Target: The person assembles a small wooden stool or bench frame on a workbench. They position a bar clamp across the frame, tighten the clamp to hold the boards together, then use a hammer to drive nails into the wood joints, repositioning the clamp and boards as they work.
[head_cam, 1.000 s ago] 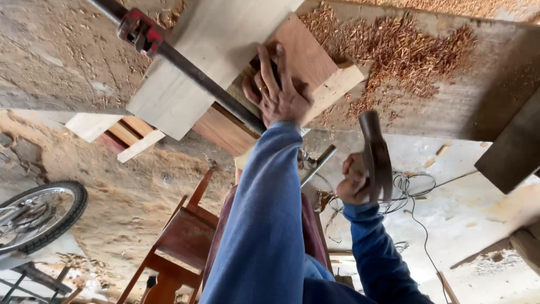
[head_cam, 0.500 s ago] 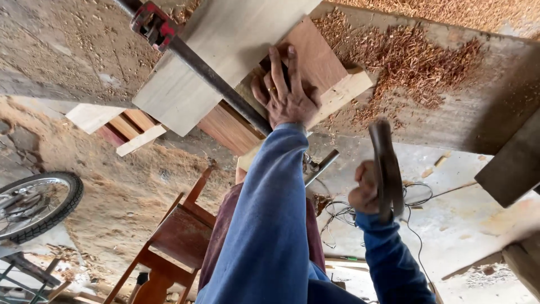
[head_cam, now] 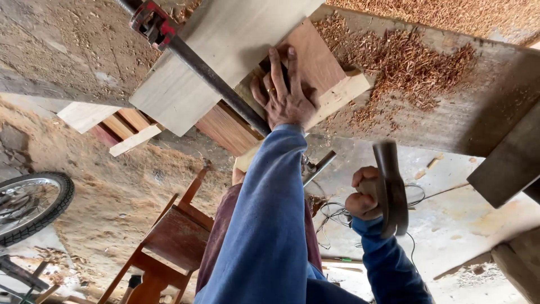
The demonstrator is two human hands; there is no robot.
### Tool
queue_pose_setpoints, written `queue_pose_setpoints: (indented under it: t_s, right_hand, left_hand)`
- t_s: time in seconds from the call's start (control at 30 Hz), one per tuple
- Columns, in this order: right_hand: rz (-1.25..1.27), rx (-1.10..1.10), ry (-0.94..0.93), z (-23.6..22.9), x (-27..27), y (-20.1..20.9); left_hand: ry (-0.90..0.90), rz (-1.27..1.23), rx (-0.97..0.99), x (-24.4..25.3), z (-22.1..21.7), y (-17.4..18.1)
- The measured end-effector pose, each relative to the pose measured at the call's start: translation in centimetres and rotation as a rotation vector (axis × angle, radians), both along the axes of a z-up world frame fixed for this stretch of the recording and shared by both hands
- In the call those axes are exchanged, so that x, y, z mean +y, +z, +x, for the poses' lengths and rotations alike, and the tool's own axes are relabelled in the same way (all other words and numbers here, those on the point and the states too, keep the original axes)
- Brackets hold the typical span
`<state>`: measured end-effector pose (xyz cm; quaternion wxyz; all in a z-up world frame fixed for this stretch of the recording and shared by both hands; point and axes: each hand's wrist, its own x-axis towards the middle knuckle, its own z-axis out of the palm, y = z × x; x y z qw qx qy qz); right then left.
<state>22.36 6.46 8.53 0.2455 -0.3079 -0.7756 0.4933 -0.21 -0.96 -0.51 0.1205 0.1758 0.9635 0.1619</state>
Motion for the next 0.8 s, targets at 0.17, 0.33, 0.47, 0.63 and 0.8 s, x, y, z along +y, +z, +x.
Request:
queue_pose_setpoints:
  t_s: [0.17,0.33,0.47,0.63,0.8]
  right_hand:
    - [0.055,-0.671,0.193,-2.1,1.6,-2.7]
    - [0.13,-0.571,0.217,-0.5,1.5,-0.3]
    - [-0.218,-0.309,-0.07,3.0,0.0,-0.4]
    - [-0.059,-0.651,0.159,-3.7,2.0,-0.8]
    - [-0.058,-0.826,0.174,-0.3,0.7,0.6]
  left_hand:
    - [0.007,0.022,0.019,0.0,0.2,0.2]
    - [-0.013,-0.033,0.0,0.1,0.2,0.2]
    - [-0.002,0.018,0.013,0.2,0.0,0.2]
    - [-0.032,-0.032,0.008,-0.7,0.6,-1.1]
    - [-0.004,-0.073,0.006,0.2,-0.1,-0.5]
